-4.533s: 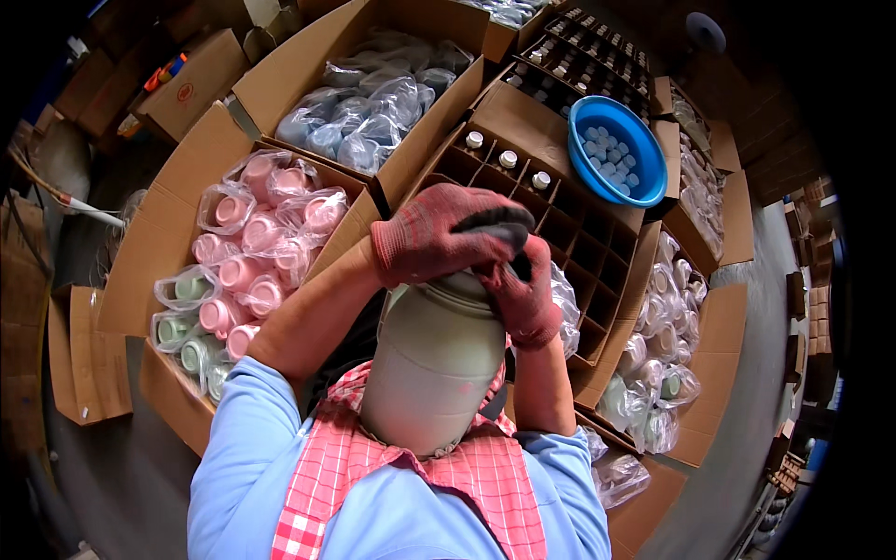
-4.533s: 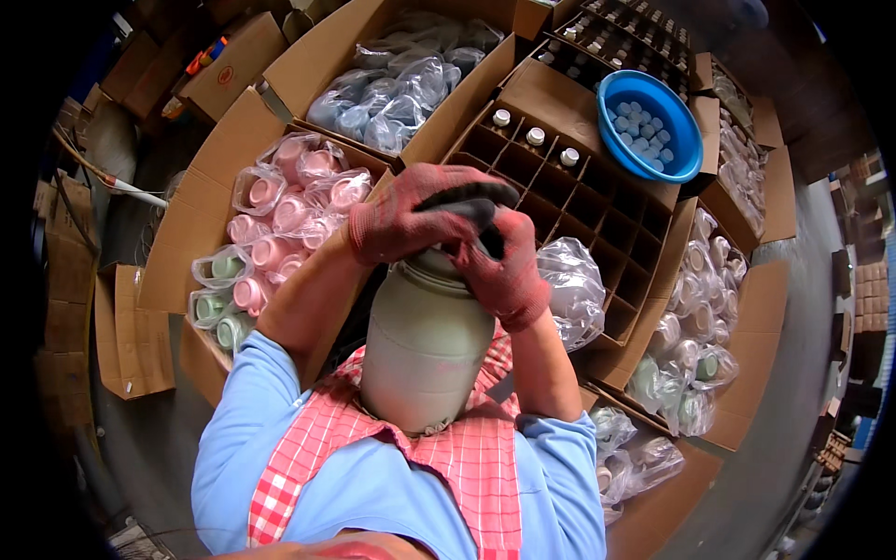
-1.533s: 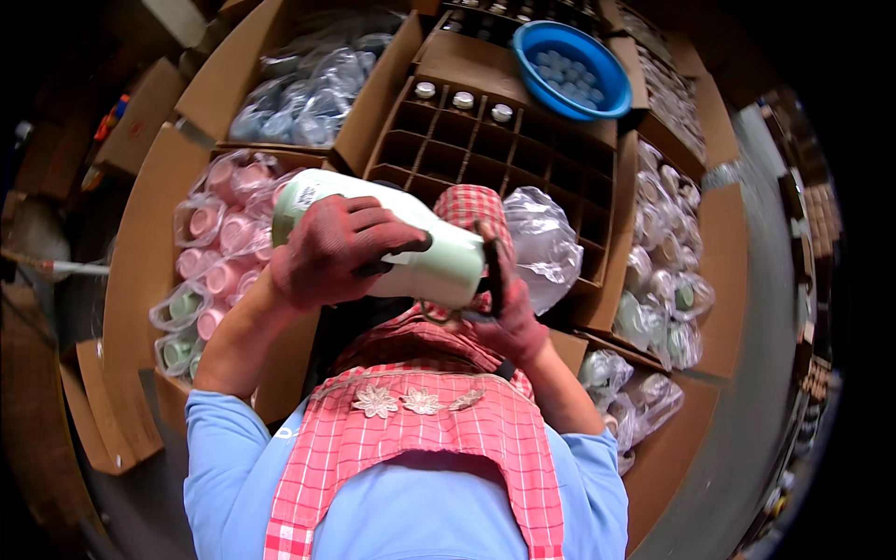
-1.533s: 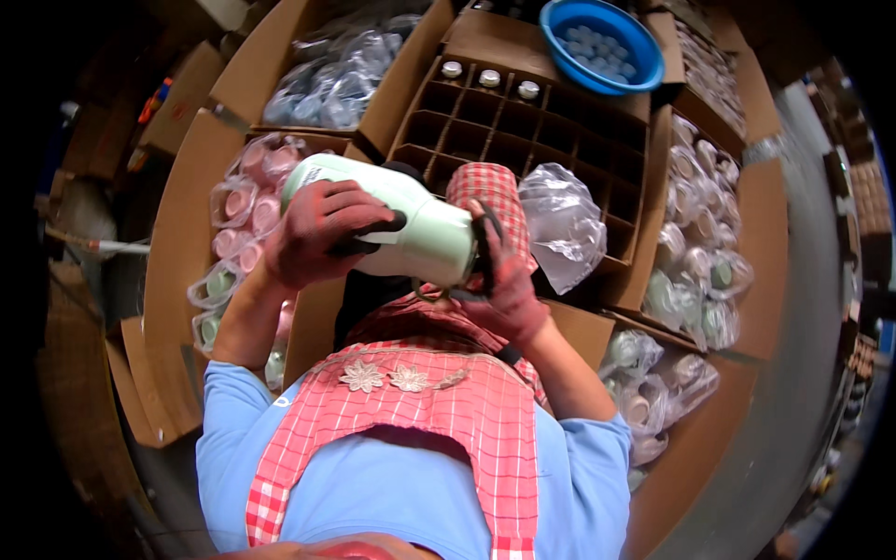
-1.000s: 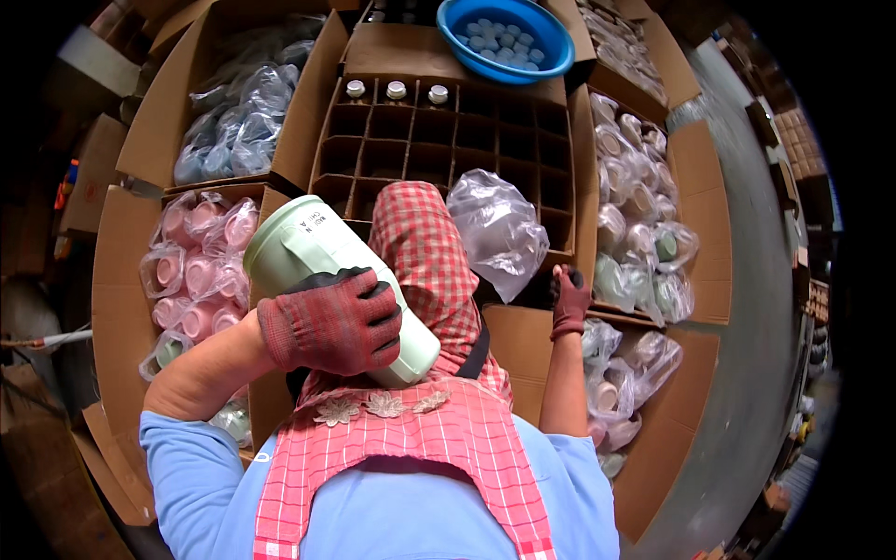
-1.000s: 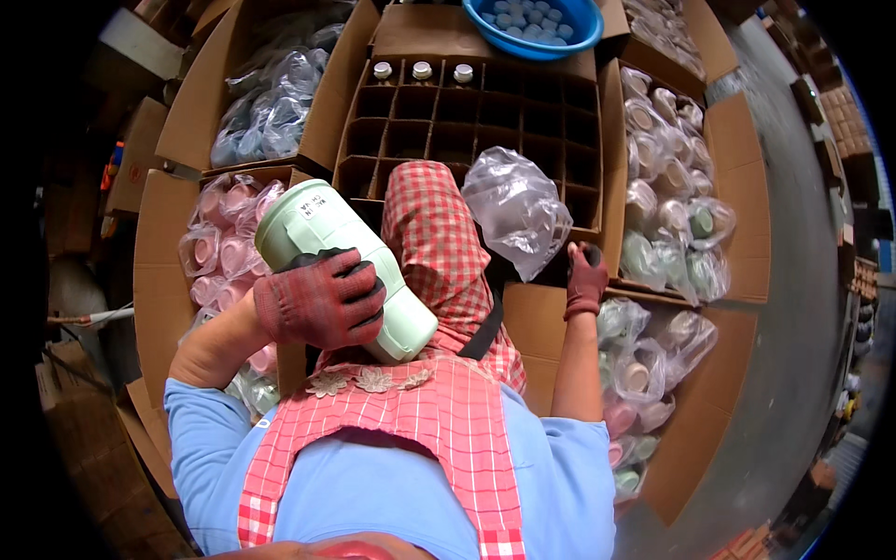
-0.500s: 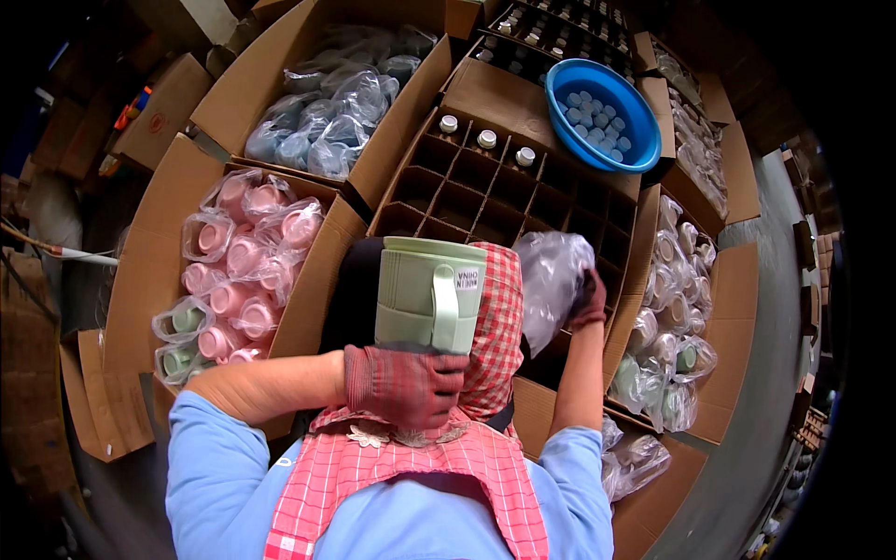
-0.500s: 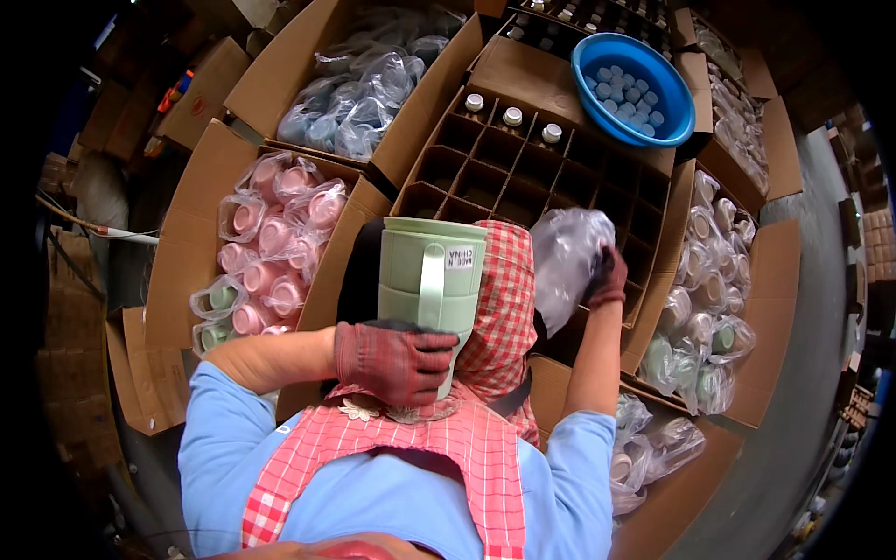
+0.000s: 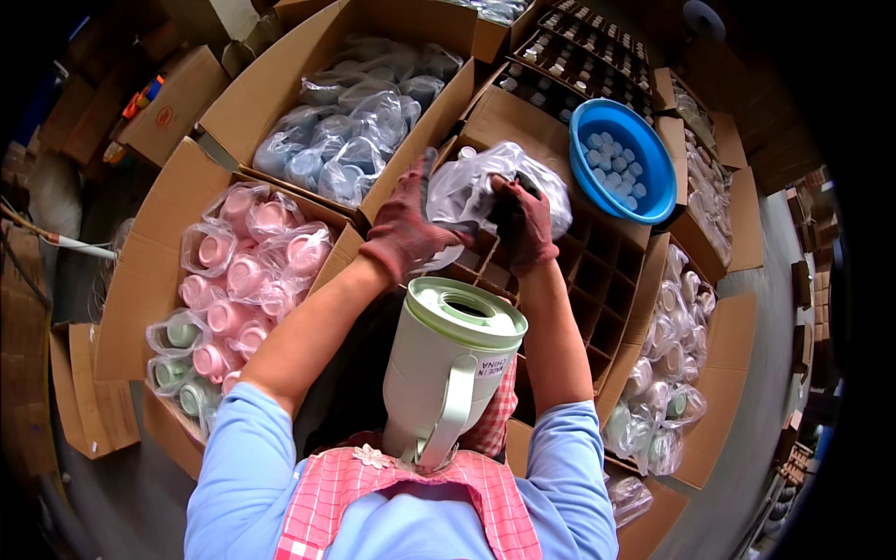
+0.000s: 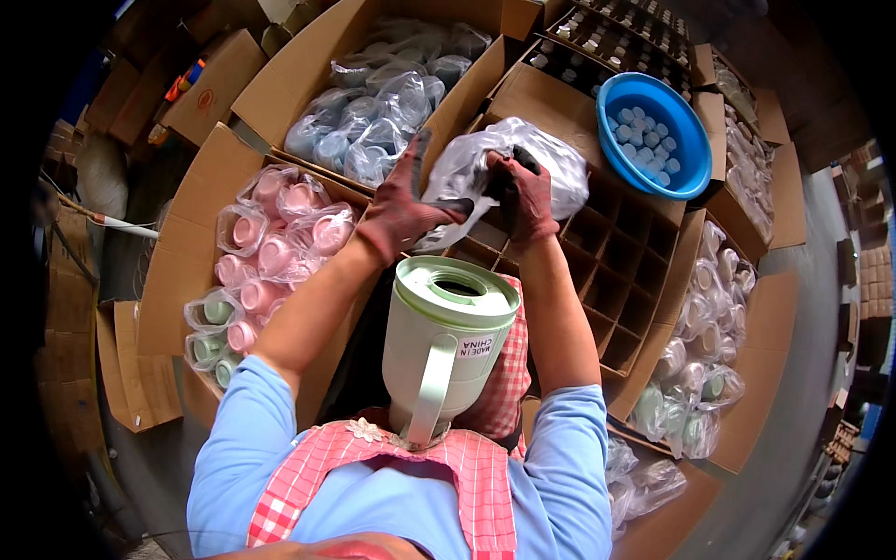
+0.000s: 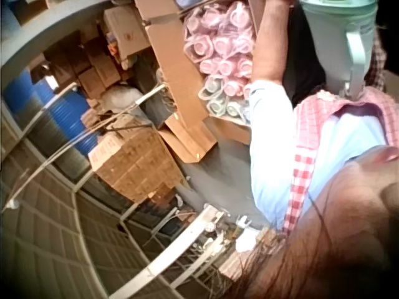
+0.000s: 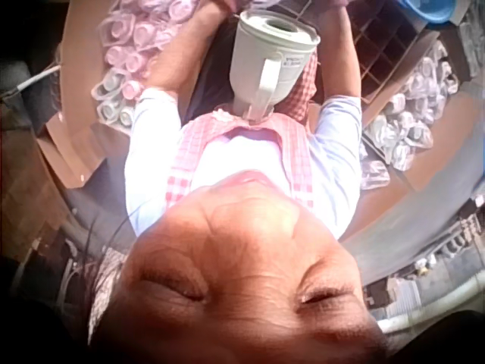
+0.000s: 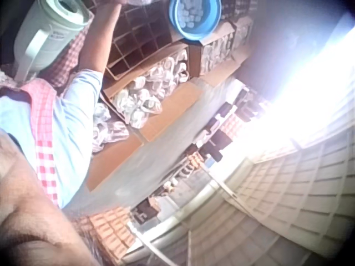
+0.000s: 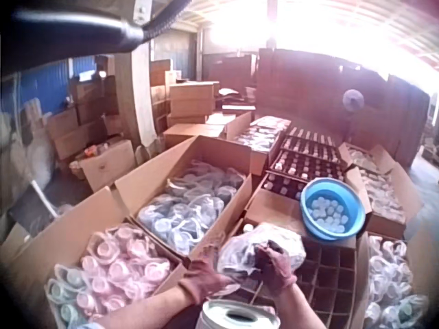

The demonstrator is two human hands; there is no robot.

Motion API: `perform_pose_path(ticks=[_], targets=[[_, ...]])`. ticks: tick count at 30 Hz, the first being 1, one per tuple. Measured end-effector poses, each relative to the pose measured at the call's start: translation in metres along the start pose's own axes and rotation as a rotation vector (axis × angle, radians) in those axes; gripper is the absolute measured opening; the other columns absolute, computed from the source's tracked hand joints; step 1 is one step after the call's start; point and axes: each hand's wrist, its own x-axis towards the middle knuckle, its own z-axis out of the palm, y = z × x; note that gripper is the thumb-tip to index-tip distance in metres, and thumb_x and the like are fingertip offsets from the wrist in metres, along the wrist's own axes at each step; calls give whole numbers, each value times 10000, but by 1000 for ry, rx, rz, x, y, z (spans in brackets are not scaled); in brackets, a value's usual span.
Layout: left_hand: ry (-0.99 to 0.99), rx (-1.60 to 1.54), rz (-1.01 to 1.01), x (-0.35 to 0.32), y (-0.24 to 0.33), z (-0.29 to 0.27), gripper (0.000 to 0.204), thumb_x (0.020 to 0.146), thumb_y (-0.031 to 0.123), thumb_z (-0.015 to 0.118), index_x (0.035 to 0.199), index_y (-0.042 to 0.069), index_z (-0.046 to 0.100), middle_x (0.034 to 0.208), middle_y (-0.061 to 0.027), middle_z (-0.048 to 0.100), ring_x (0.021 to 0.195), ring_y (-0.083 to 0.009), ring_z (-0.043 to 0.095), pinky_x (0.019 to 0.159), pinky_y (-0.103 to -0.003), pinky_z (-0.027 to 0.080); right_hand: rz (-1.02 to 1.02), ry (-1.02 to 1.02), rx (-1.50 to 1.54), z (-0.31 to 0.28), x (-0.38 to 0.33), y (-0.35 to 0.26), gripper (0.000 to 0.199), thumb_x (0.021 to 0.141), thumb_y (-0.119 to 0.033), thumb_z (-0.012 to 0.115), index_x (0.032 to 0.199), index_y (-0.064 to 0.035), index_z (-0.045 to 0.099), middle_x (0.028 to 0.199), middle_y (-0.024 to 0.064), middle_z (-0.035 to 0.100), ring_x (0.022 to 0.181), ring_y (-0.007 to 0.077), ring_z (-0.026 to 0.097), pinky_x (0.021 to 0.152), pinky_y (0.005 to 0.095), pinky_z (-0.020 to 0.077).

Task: The person unpacks thermos flasks from plastic bags, removes the inner glass liner and lid, and wipes the exterior with a cloth. They then reassemble the thermos and place it back into a plastic bag inside a cardboard box. This process is repeated for multiple thermos flasks of different colors.

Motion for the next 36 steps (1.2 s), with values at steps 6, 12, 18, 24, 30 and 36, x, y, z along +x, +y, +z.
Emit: perform_pose_path(ticks=[6,12,18,24,30,36], targets=[[-53,-393,-443,0,-102,-6,229,662,-10,714,883,43,686,837,-27,691,743,-94,613,710,-248,499,273,-174,-202,-43,-51,-19,211,757,-184,646,867,-4,643,822,39,626,756,109,548,702,235,431],[-111,-885,-69,-78,3,-61,327,646,2,683,965,10,617,888,-109,638,800,-211,634,696,-312,522,-13,-104,26,-37,-155,-37,508,677,-392,795,912,11,593,757,37,584,614,112,562,501,241,435],[-392,-254,770,-130,-2,-76,246,669,186,704,875,80,621,815,-76,592,647,-246,589,540,-346,460,350,-380,-214,-68,-226,-16,568,562,-382,860,856,37,613,733,76,642,661,151,627,606,262,507],[-466,-85,763,-170,0,-72,239,592,180,677,810,111,606,861,-42,590,697,-237,598,566,-371,459,306,-866,-512,-29,-284,-20,258,718,-65,708,959,-10,634,799,120,638,734,199,636,656,291,495],[-965,-210,354,-216,-19,-78,227,598,145,687,809,87,628,820,-72,609,731,-290,598,608,-374,482,-592,-159,-1269,-6,-265,-74,350,653,-95,661,999,-59,631,936,119,611,827,307,588,751,389,471],[-1050,-269,105,-213,-4,-114,252,614,91,654,858,30,628,823,-105,610,709,-302,588,610,-358,469,-997,-505,-1735,40,-230,-68,379,767,-187,606,1125,-309,595,1167,52,560,1162,302,469,992,479,358]])
